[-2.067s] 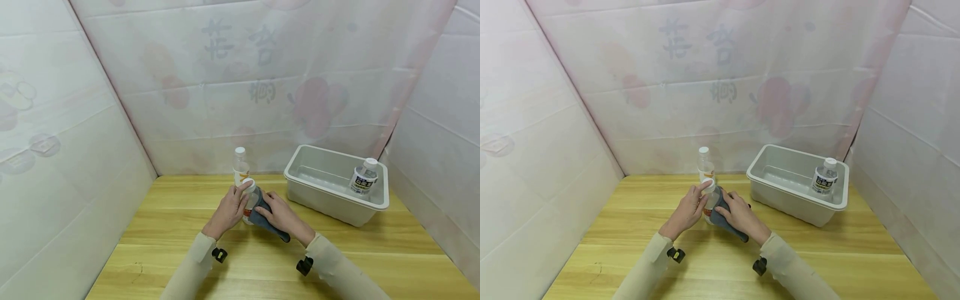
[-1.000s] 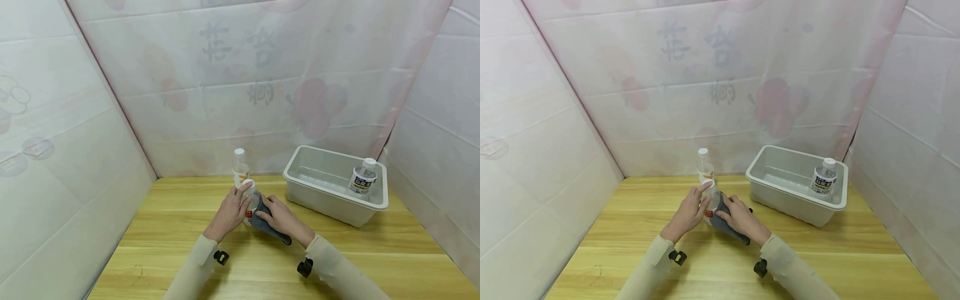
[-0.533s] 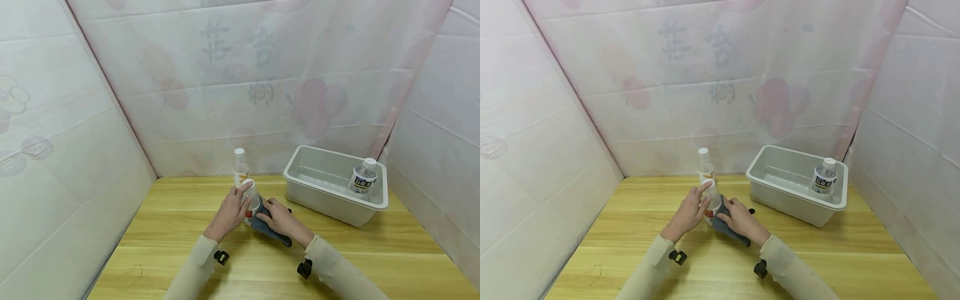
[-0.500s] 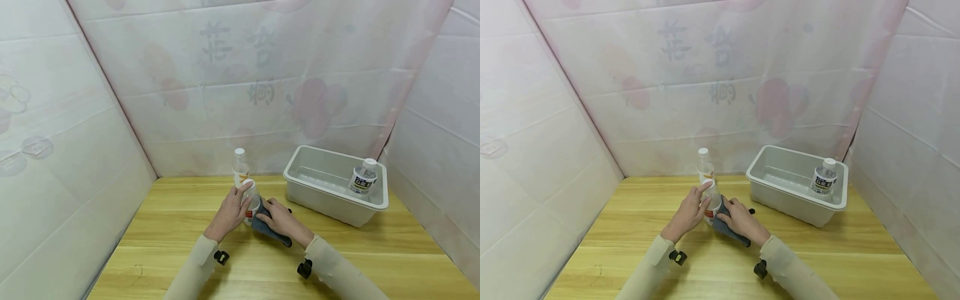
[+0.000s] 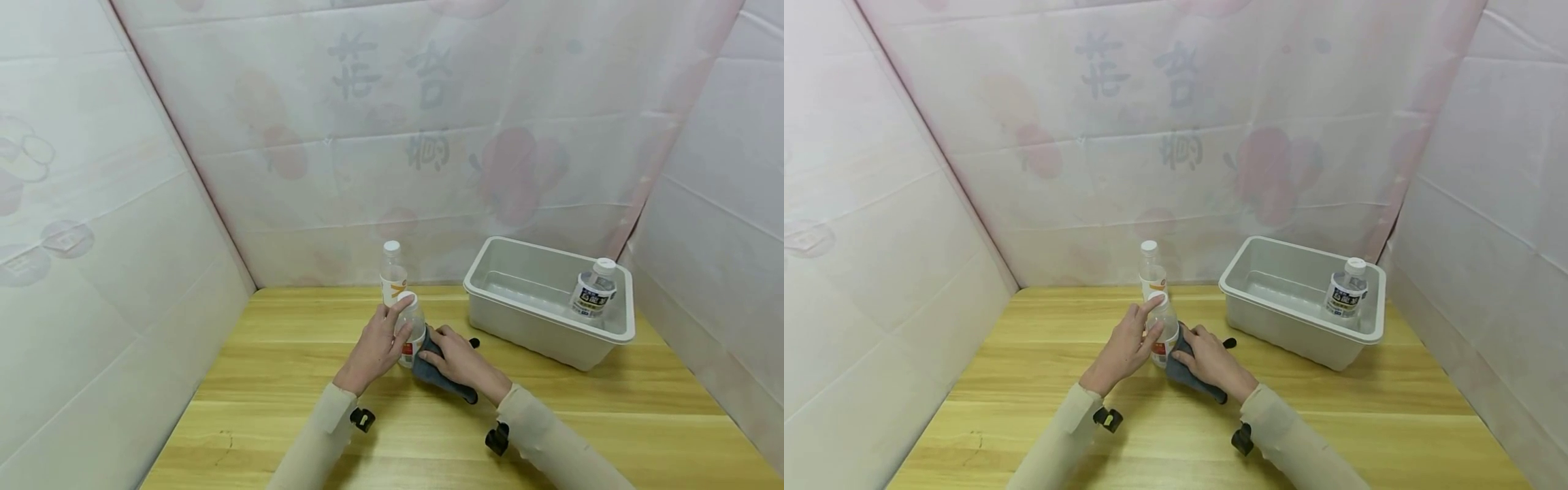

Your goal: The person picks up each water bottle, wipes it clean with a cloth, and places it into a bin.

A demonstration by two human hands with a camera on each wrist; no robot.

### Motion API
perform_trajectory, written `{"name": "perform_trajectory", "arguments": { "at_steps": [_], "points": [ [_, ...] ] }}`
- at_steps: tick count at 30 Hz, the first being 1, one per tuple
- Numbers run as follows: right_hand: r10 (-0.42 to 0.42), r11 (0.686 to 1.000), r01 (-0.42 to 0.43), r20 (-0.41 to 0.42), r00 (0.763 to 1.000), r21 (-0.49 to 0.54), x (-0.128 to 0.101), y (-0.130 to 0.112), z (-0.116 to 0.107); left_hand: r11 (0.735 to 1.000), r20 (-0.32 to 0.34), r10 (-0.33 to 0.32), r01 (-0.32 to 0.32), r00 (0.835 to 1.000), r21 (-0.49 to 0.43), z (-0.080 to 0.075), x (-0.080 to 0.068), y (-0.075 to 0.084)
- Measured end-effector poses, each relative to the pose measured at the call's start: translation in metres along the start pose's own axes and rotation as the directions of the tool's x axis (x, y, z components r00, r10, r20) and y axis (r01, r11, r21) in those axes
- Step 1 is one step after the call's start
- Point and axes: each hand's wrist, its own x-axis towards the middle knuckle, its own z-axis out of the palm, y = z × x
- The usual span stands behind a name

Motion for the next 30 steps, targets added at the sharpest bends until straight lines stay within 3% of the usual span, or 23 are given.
{"name": "perform_trajectory", "arguments": {
  "at_steps": [15, 30],
  "points": [
    [0.025, 0.999, -0.024, 0.036, 0.999, -0.048, 0.001, 0.001, 0.005, 1.000, 0.037, -0.008, 0.009, 0.999, -0.023, 0.001, 0.002, -0.001],
    [0.076, 0.968, -0.067, 0.027, 0.997, -0.241, -0.002, -0.005, 0.024, 0.999, 0.036, -0.041, 0.041, 0.999, -0.023, 0.001, 0.002, -0.002]
  ]
}}
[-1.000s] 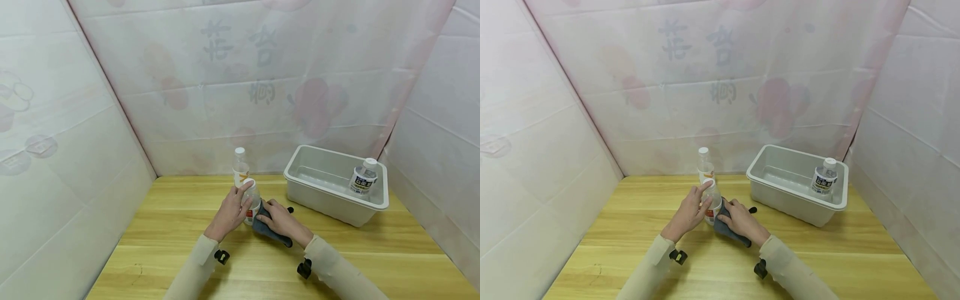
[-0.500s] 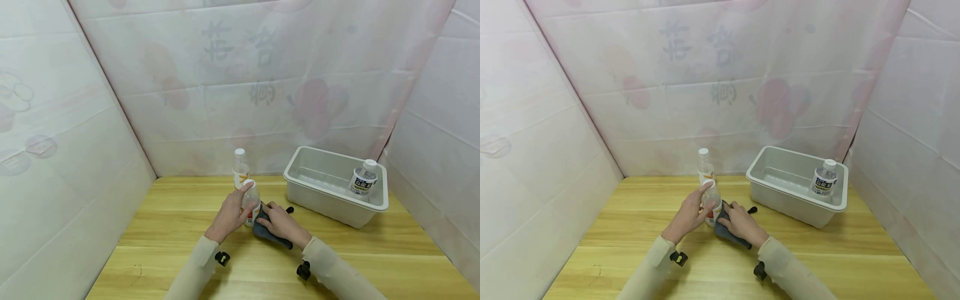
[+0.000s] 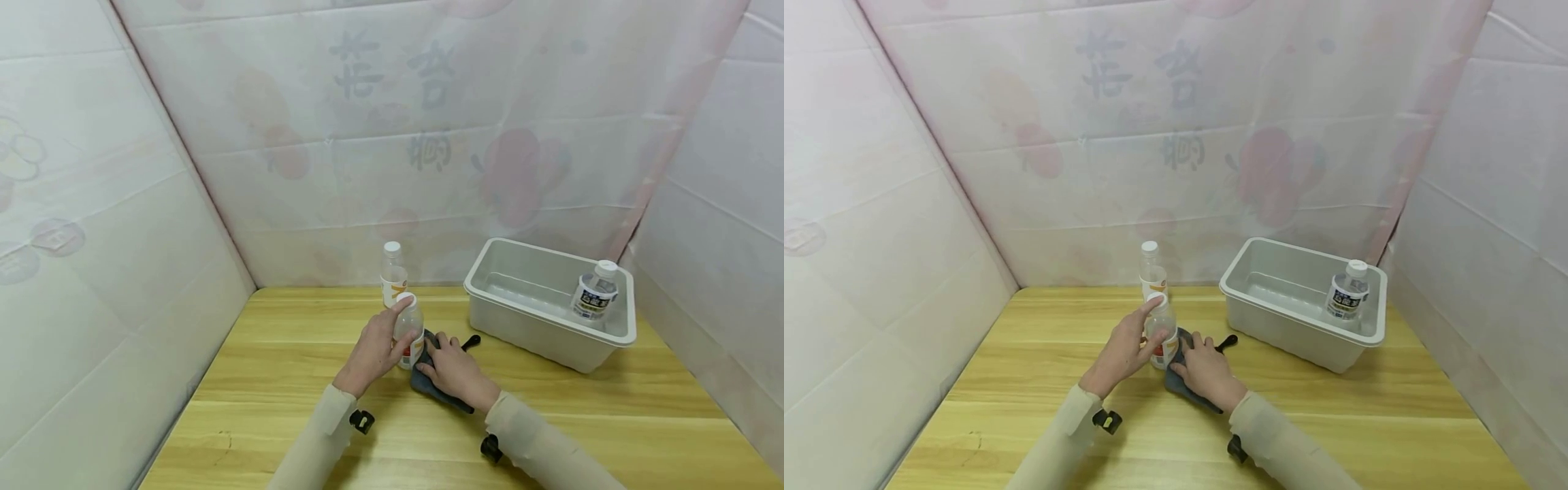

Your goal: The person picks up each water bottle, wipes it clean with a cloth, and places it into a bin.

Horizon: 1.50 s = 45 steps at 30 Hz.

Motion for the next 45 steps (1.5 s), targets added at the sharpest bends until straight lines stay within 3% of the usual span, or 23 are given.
{"name": "perform_trajectory", "arguments": {
  "at_steps": [7, 12, 20, 24, 29, 34, 40, 45],
  "points": [
    [0.045, 0.990, -0.046, -0.008, 0.999, -0.131, -0.001, -0.008, 0.004, 1.000, -0.021, 0.001, 0.000, 1.000, 0.026, -0.001, 0.002, 0.000],
    [0.116, 0.977, -0.104, 0.056, 0.992, -0.184, -0.004, -0.014, 0.004, 0.998, -0.043, 0.048, -0.046, 0.998, 0.039, -0.001, 0.004, -0.002],
    [0.143, 0.982, -0.119, 0.165, 0.976, -0.150, -0.004, -0.016, -0.007, 0.996, -0.041, 0.075, -0.072, 0.996, 0.060, -0.009, 0.008, -0.006],
    [0.140, 0.986, -0.122, 0.172, 0.975, -0.111, -0.004, -0.015, -0.018, 0.995, -0.056, 0.084, -0.081, 0.995, 0.063, -0.014, 0.012, -0.006],
    [0.112, 0.991, -0.103, 0.113, 0.987, -0.086, -0.006, -0.012, -0.037, 0.993, -0.074, 0.100, -0.095, 0.992, 0.073, -0.020, 0.017, -0.007],
    [0.049, 0.994, -0.050, -0.017, 0.999, -0.093, -0.010, -0.007, -0.059, 0.989, -0.099, 0.137, -0.130, 0.986, 0.068, -0.024, 0.021, -0.005],
    [-0.022, 0.995, 0.011, -0.117, 0.993, -0.095, -0.021, 0.000, -0.089, 0.983, -0.145, 0.179, -0.170, 0.973, 0.068, -0.029, 0.029, 0.001],
    [-0.033, 0.996, 0.018, -0.165, 0.986, -0.090, -0.036, 0.010, -0.107, 0.981, -0.131, 0.189, -0.182, 0.973, 0.064, -0.032, 0.037, 0.010]
  ]
}}
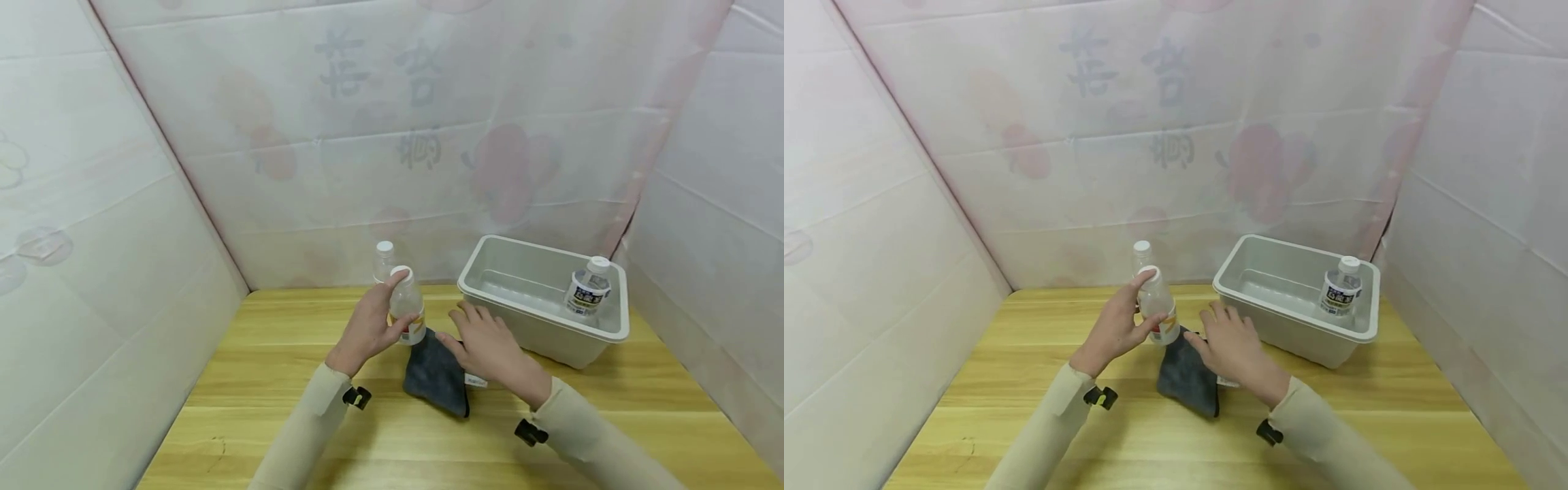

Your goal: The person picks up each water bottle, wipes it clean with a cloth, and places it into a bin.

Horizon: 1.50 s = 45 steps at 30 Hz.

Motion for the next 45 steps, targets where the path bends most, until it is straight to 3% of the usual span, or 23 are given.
{"name": "perform_trajectory", "arguments": {
  "at_steps": [5, 17, 29, 36, 45],
  "points": [
    [0.004, 1.000, -0.003, -0.031, 1.000, 0.016, -0.014, 0.018, -0.019, 0.999, -0.002, 0.016, -0.016, 1.000, -0.028, -0.001, 0.012, 0.013],
    [0.112, 0.994, -0.112, -0.063, 0.992, 0.005, -0.050, 0.064, -0.056, 0.993, -0.059, 0.091, -0.094, 0.994, -0.068, 0.003, 0.035, 0.034],
    [0.180, 0.983, -0.181, -0.126, 0.976, -0.001, -0.080, 0.128, -0.049, 0.985, -0.060, 0.118, -0.125, 0.991, -0.120, 0.005, 0.060, 0.054],
    [0.219, 0.975, -0.221, -0.176, 0.960, 0.007, -0.094, 0.154, -0.044, 0.980, -0.067, 0.121, -0.130, 0.990, -0.152, 0.010, 0.070, 0.064],
    [0.277, 0.960, -0.278, -0.109, 0.955, 0.006, -0.099, 0.172, -0.044, 0.974, -0.067, 0.156, -0.165, 0.985, -0.157, 0.017, 0.085, 0.077]
  ]
}}
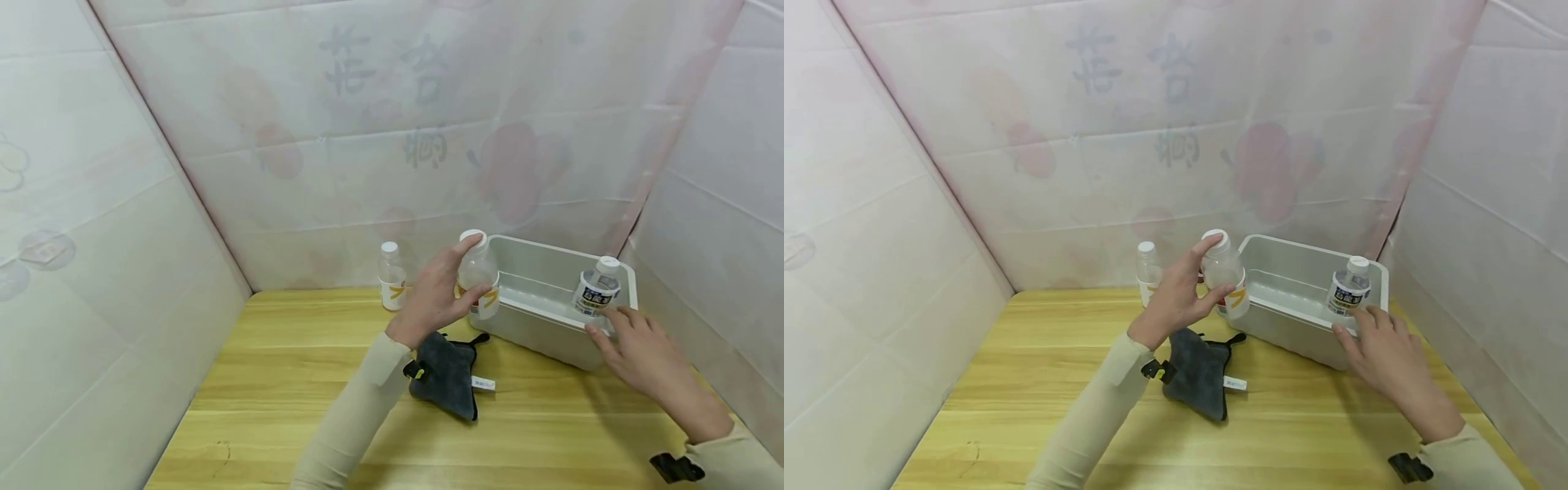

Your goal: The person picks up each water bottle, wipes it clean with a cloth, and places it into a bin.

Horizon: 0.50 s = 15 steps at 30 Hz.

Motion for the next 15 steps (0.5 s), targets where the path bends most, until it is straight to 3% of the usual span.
{"name": "perform_trajectory", "arguments": {
  "at_steps": [3, 9, 15],
  "points": [
    [-0.011, 1.000, 0.011, -0.007, 1.000, -0.004, -0.001, 0.003, 0.003, 1.000, 0.000, 0.005, -0.005, 1.000, -0.010, 0.004, 0.006, 0.001],
    [-0.113, 0.993, 0.110, -0.135, 0.984, -0.030, -0.007, 0.010, 0.020, 0.999, 0.010, -0.003, 0.003, 1.000, -0.038, 0.011, 0.016, 0.007],
    [-0.169, 0.984, 0.176, -0.189, 0.967, 0.023, -0.010, 0.013, 0.034, 0.998, 0.040, -0.014, 0.017, 0.999, -0.060, 0.020, 0.025, 0.012]
  ]
}}
